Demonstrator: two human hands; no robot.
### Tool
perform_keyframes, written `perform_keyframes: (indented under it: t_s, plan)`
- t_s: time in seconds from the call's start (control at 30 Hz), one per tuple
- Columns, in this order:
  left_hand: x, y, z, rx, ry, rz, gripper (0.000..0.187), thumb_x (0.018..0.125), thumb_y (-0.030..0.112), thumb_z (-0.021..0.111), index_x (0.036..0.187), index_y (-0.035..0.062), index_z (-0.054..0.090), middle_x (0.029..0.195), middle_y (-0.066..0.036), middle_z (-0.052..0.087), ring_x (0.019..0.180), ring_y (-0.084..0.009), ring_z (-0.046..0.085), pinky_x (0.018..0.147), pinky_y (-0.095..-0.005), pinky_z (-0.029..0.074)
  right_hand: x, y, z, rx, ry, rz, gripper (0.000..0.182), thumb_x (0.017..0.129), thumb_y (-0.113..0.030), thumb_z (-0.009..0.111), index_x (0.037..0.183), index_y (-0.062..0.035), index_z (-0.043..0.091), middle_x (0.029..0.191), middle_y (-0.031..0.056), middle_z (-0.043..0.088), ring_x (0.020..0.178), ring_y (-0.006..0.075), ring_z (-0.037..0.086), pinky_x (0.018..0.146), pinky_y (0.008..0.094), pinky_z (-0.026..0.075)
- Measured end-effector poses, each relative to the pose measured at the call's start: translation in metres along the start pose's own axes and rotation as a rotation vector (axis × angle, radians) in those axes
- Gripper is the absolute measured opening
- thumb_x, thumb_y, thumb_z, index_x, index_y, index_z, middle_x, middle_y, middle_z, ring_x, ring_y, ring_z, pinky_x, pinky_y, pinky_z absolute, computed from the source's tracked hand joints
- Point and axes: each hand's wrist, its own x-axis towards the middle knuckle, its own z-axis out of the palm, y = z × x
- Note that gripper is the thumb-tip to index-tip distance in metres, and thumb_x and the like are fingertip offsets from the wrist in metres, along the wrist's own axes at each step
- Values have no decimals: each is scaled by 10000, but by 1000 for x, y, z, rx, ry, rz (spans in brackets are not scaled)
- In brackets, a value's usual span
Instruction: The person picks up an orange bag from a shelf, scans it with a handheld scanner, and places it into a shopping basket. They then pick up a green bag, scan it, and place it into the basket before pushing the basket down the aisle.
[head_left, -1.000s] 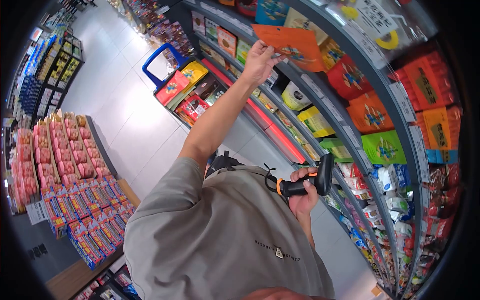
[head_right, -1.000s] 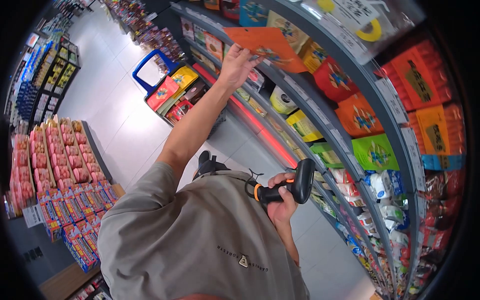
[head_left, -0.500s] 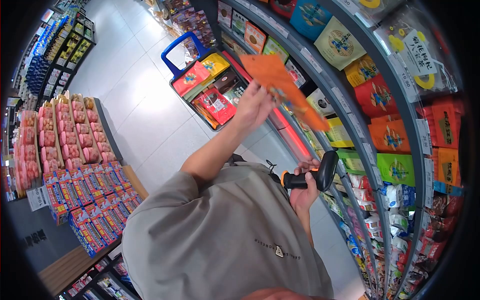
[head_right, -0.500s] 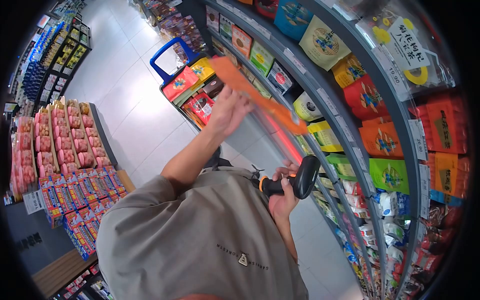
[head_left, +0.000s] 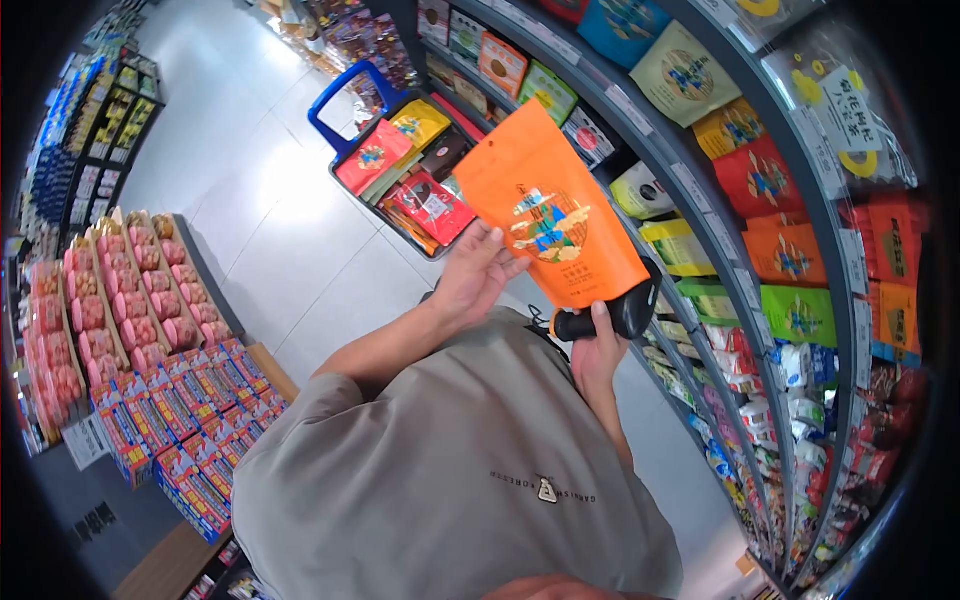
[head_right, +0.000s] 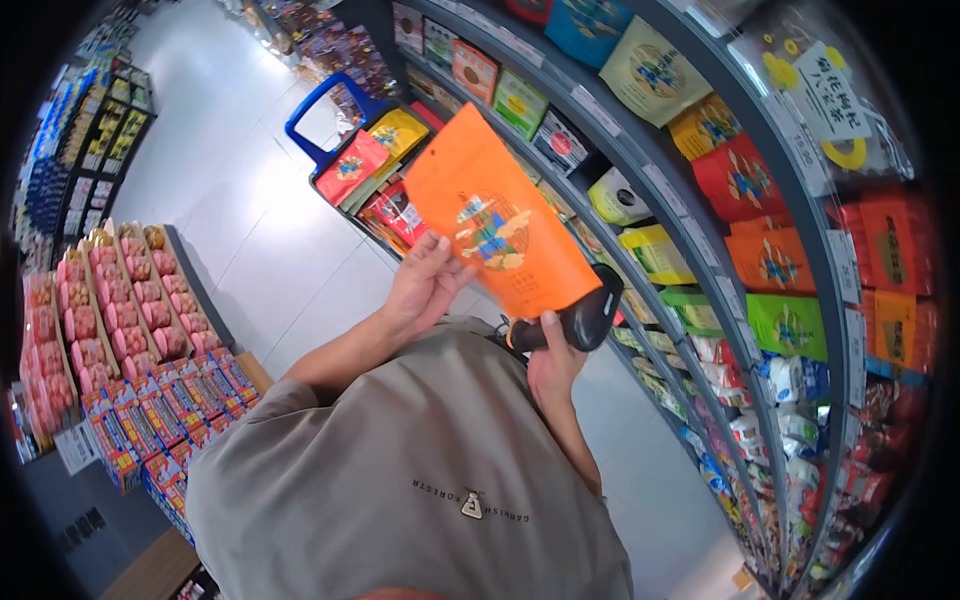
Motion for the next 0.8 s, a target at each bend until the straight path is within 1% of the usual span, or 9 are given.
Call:
perform_keyframes:
  t_s: [0.07,0.2,0.23,0.27,0.33,0.47,0.6,0.67,0.8]
  plan:
    - [-1,2,-5,-13,-15,21,207,930,168,492,1126,101,489,1078,-33,609,932,-135,608,782,-305,521,3,7,4,-12,80,-7,345,826,-38,583,1152,-6,475,994,82,554,818,177,534,702,327,436]
    - [-4,14,2,114,-2,108,178,938,137,465,1110,98,488,1046,-38,613,862,-129,614,715,-287,514,6,9,16,18,72,4,375,823,-42,591,1172,-6,461,1029,70,546,844,163,525,702,321,434]
    - [-5,17,1,128,-9,111,174,937,137,469,1104,94,490,1028,-39,619,836,-121,612,679,-274,503,8,13,12,9,71,13,420,830,-46,583,1220,-3,436,1112,81,537,953,179,535,794,332,446]
    - [-5,19,1,142,-17,116,170,936,137,473,1098,90,493,1009,-41,625,809,-113,610,643,-262,493,8,13,15,8,72,11,420,830,-46,583,1220,-3,436,1112,81,537,953,179,535,794,332,446]
    - [-4,19,-4,158,-11,124,194,930,147,490,1115,86,490,1007,-32,623,772,-103,599,612,-246,481,10,13,23,36,102,-17,460,836,-50,574,1262,0,410,1202,102,513,1078,206,517,915,360,422]
    - [-3,26,-5,197,-30,164,215,923,151,510,1127,83,492,960,-6,618,669,-73,550,553,-222,451,11,15,32,45,67,-34,478,839,-53,569,1280,1,394,1255,118,486,1151,227,485,979,391,387]
    - [-1,37,-5,220,-46,159,218,925,157,507,1130,85,493,959,0,609,679,-65,523,584,-231,446,14,17,41,86,54,-46,489,827,-30,565,1282,2,390,1247,116,490,1138,222,492,970,392,393]
    - [4,40,-12,188,-97,140,180,935,145,475,1106,88,487,1062,-37,604,857,-112,576,704,-290,453,14,18,45,94,53,-36,496,822,-23,564,1285,2,386,1247,116,489,1138,224,492,969,392,394]
    - [9,48,-4,152,-43,140,179,938,153,468,1106,92,483,1081,-34,591,938,-124,558,803,-313,429,8,25,61,-31,38,-221,513,801,17,564,1282,5,385,1234,122,494,1133,216,491,974,381,383]
